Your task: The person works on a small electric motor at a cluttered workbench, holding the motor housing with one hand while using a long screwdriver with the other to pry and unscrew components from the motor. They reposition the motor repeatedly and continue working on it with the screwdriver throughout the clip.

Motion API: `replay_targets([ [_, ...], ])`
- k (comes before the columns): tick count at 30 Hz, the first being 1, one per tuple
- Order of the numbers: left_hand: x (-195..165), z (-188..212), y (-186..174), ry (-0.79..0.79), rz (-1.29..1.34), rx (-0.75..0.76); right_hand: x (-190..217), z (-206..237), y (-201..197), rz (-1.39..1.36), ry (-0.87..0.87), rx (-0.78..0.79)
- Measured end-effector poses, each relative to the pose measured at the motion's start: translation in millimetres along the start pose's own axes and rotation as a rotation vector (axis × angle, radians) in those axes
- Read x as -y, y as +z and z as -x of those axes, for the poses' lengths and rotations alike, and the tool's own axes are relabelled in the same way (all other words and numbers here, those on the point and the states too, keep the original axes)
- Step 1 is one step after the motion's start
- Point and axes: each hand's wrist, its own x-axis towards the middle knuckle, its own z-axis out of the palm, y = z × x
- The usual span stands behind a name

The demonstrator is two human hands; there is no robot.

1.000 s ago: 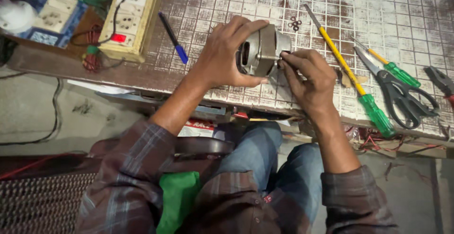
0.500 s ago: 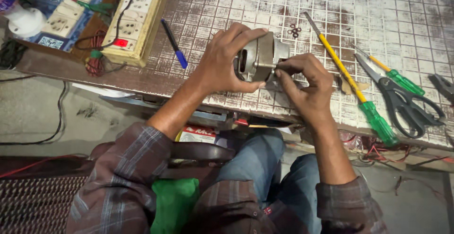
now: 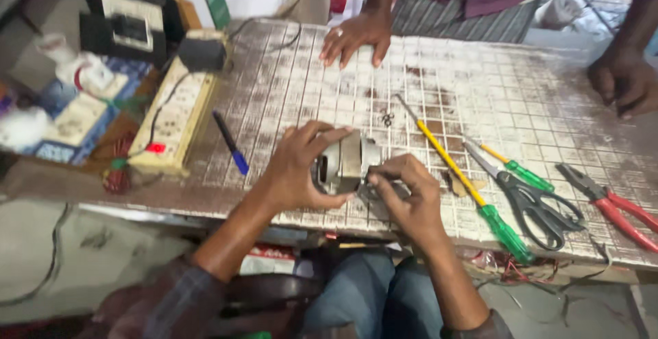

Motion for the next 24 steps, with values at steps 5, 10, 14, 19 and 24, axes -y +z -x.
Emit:
replay_targets([
  [5, -2, 4, -1, -0.031, 0.002, 0.026, 6, 3, -1, -0.035, -0.046, 0.005],
  [10, 13, 17, 11, -0.073, 0.026, 0.028, -2, 9, 1, -0.029, -0.02, -0.004],
  [14, -4, 13, 8, -0.073, 0.039, -0.155, -7, 14, -1, -0.077, -0.042, -0.006],
  [19, -88, 3, -17, 0.071, 0.452, -0.554, -6, 25, -5, -0.062, -0.15, -0.015],
  [24, -170, -7, -40, 0.439, 0.504, -0.474, -8, 29, -11, 0.04, -0.028, 0.018],
])
